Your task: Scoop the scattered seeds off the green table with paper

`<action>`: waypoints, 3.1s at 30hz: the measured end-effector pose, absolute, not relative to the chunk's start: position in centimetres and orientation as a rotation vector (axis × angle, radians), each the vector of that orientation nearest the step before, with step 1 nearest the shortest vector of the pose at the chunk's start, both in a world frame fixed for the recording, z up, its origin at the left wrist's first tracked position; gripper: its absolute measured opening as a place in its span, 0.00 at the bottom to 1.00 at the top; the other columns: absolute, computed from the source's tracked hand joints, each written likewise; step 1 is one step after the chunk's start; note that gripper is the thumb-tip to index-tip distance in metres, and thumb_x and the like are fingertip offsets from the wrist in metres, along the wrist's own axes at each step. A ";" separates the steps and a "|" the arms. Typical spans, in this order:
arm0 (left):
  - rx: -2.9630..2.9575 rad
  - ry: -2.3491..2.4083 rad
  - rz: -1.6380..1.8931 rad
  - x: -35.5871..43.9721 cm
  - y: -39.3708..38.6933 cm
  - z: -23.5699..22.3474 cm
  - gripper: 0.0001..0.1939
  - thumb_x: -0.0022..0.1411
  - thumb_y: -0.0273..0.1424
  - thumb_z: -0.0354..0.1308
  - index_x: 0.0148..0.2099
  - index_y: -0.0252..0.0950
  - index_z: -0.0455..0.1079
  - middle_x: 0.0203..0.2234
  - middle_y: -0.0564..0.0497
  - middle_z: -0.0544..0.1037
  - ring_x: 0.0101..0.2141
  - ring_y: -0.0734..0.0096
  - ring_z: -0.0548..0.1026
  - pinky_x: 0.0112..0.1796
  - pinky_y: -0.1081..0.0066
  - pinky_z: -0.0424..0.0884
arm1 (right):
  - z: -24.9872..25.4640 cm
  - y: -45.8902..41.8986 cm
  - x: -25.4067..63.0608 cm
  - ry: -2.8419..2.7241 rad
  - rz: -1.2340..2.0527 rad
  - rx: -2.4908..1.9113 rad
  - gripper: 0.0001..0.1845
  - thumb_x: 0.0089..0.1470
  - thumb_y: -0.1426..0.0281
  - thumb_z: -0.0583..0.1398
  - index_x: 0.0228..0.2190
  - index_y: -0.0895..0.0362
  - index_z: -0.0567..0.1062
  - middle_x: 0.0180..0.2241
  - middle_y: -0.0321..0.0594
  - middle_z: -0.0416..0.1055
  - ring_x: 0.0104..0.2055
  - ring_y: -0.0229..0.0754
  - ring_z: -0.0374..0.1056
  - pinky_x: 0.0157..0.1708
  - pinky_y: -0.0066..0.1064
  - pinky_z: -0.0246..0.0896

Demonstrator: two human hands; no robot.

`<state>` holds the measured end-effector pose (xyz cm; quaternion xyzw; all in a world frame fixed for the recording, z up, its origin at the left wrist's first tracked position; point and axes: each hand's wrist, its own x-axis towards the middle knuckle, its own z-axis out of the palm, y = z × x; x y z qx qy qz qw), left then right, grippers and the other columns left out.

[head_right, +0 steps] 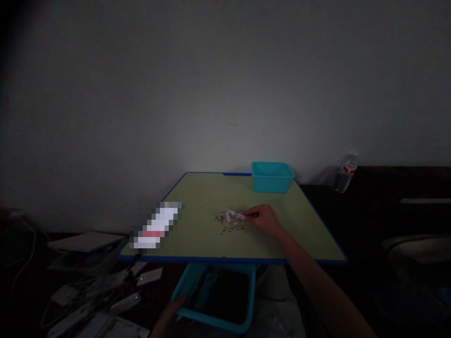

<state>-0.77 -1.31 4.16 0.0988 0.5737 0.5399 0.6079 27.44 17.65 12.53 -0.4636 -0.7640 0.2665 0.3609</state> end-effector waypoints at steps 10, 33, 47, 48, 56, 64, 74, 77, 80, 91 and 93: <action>0.272 1.345 1.254 -1.0 -1.1 3.4 0.19 0.37 0.35 0.69 0.37 0.39 0.77 0.26 0.47 0.83 0.49 0.39 0.72 0.47 0.51 0.69 | 12.4 18.1 27.9 -1.920 0.724 -1.198 0.11 0.44 0.70 0.64 0.33 0.54 0.82 0.30 0.40 0.79 0.32 0.47 0.74 0.33 0.34 0.66; 0.241 1.290 1.238 -0.1 -1.4 5.2 0.28 0.38 0.35 0.68 0.46 0.37 0.75 0.26 0.45 0.83 0.46 0.40 0.74 0.42 0.52 0.73 | 12.0 18.0 27.8 -1.998 0.725 -1.230 0.12 0.45 0.71 0.63 0.34 0.53 0.82 0.31 0.39 0.79 0.32 0.45 0.74 0.35 0.33 0.67; 0.269 1.305 1.246 -0.2 -1.2 4.4 0.24 0.38 0.36 0.68 0.41 0.37 0.76 0.27 0.44 0.83 0.49 0.37 0.72 0.45 0.51 0.71 | 11.9 18.0 27.6 -2.025 0.646 -1.193 0.12 0.47 0.72 0.61 0.36 0.51 0.81 0.35 0.38 0.79 0.36 0.46 0.75 0.39 0.36 0.68; 0.276 1.302 1.249 -0.3 -1.1 4.3 0.23 0.38 0.36 0.68 0.40 0.37 0.76 0.25 0.45 0.82 0.48 0.37 0.72 0.45 0.50 0.71 | 11.9 18.0 27.6 -2.025 0.643 -1.191 0.12 0.47 0.72 0.61 0.36 0.51 0.81 0.34 0.38 0.79 0.36 0.46 0.75 0.39 0.36 0.68; 0.306 1.343 1.247 -0.8 -0.7 3.5 0.17 0.36 0.35 0.69 0.33 0.39 0.76 0.21 0.47 0.81 0.49 0.37 0.72 0.47 0.49 0.69 | 12.0 18.0 27.5 -2.021 0.607 -1.209 0.13 0.48 0.71 0.61 0.37 0.51 0.81 0.35 0.38 0.79 0.35 0.47 0.75 0.38 0.36 0.68; 0.268 1.337 1.251 -0.6 -1.3 4.0 0.24 0.36 0.35 0.69 0.41 0.38 0.76 0.27 0.45 0.83 0.49 0.39 0.72 0.46 0.52 0.70 | 12.1 17.7 27.4 -2.022 0.624 -1.195 0.13 0.49 0.72 0.61 0.37 0.49 0.80 0.36 0.37 0.79 0.36 0.46 0.75 0.38 0.35 0.68; 0.246 1.301 1.240 -0.2 -1.5 3.9 0.26 0.43 0.40 0.66 0.46 0.37 0.74 0.27 0.44 0.83 0.47 0.37 0.73 0.42 0.49 0.73 | 12.1 17.6 27.1 -2.029 0.648 -1.167 0.13 0.49 0.72 0.62 0.37 0.49 0.80 0.36 0.36 0.79 0.36 0.46 0.75 0.40 0.36 0.68; 0.276 1.333 1.235 -0.4 -1.3 3.4 0.16 0.49 0.37 0.64 0.40 0.36 0.75 0.31 0.47 0.82 0.48 0.44 0.73 0.47 0.52 0.70 | 12.1 17.5 27.0 -2.032 0.683 -1.163 0.13 0.49 0.71 0.61 0.37 0.50 0.80 0.35 0.37 0.79 0.35 0.46 0.75 0.38 0.36 0.69; 0.295 1.364 1.218 -0.7 -1.0 2.9 0.14 0.57 0.37 0.58 0.43 0.35 0.73 0.41 0.48 0.79 0.46 0.56 0.74 0.46 0.53 0.70 | 12.2 17.4 26.9 -2.041 0.689 -1.168 0.13 0.49 0.71 0.61 0.37 0.50 0.80 0.35 0.37 0.79 0.35 0.47 0.75 0.37 0.36 0.69; 0.236 1.304 1.241 -0.4 -1.5 3.9 0.21 0.41 0.39 0.66 0.40 0.38 0.77 0.26 0.45 0.82 0.45 0.41 0.75 0.44 0.51 0.71 | 12.4 17.1 26.7 -2.042 0.706 -1.171 0.12 0.49 0.69 0.61 0.37 0.51 0.81 0.34 0.37 0.79 0.34 0.46 0.75 0.37 0.34 0.68; 0.224 1.288 1.243 -0.2 -1.6 4.2 0.24 0.41 0.40 0.66 0.43 0.38 0.76 0.28 0.44 0.83 0.46 0.40 0.75 0.43 0.51 0.71 | 12.4 17.1 26.7 -2.052 0.682 -1.187 0.12 0.49 0.69 0.62 0.37 0.50 0.81 0.34 0.37 0.79 0.33 0.45 0.74 0.37 0.34 0.68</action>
